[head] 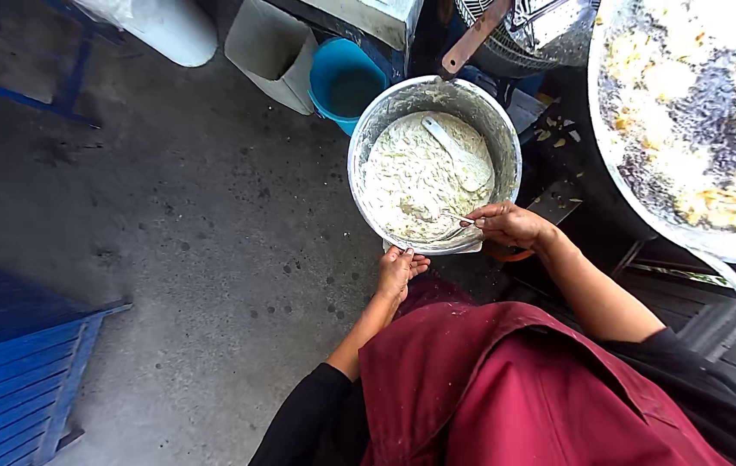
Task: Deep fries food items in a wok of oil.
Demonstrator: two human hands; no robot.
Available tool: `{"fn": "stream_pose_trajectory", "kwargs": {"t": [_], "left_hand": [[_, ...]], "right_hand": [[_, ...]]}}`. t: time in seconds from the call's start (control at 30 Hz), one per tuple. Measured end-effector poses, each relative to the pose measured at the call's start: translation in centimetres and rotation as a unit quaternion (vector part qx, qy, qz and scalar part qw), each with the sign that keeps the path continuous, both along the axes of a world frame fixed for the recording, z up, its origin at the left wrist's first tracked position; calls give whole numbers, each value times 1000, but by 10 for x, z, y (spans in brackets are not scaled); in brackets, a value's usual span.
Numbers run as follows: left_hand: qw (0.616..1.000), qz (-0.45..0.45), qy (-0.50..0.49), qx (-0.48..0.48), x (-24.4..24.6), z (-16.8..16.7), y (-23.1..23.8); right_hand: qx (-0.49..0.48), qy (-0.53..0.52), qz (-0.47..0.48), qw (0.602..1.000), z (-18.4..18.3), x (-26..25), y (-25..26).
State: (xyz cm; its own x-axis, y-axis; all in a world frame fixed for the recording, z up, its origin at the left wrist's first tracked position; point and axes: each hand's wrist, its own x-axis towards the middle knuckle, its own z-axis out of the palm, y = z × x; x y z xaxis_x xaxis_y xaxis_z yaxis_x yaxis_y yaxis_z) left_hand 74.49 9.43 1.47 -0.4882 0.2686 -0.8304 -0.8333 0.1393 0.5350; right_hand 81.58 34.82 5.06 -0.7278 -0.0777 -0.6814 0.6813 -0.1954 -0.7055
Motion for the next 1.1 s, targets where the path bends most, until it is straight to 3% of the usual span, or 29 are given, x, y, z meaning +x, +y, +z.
{"fn": "stream_pose_trajectory", "kwargs": {"t": [0.2, 0.4, 0.47, 0.57, 0.63, 0.7, 0.77, 0.87, 1.1], "left_hand": [[1000, -8, -1, -9, -1, -3, -1], [999, -22, 23, 2, -1, -5, -7], [999, -31, 30, 5, -1, -3, -6], [999, -36, 27, -2, -4, -1, -7], [999, -41, 24, -13, -5, 2, -6], [999, -44, 23, -24, -6, 3, -5], [998, -45, 22, -32, -8, 3, -5], [998, -50, 21, -38, -9, 3, -6], [997, -59, 26, -49, -10, 4, -6]], "right_hand": [[-37, 83, -66, 994, 9, 30, 18], [-19, 155, -158, 975, 63, 67, 34], [48, 169, -191, 966, 90, 98, 44], [242, 147, -238, 929, 131, 153, 59], [413, 111, -229, 874, 152, 184, 69], [568, 58, -161, 805, 163, 203, 77], [668, -2, -109, 736, 156, 207, 79], [725, -100, -19, 681, 135, 192, 74], [738, -113, 5, 665, 140, 176, 64]]}}
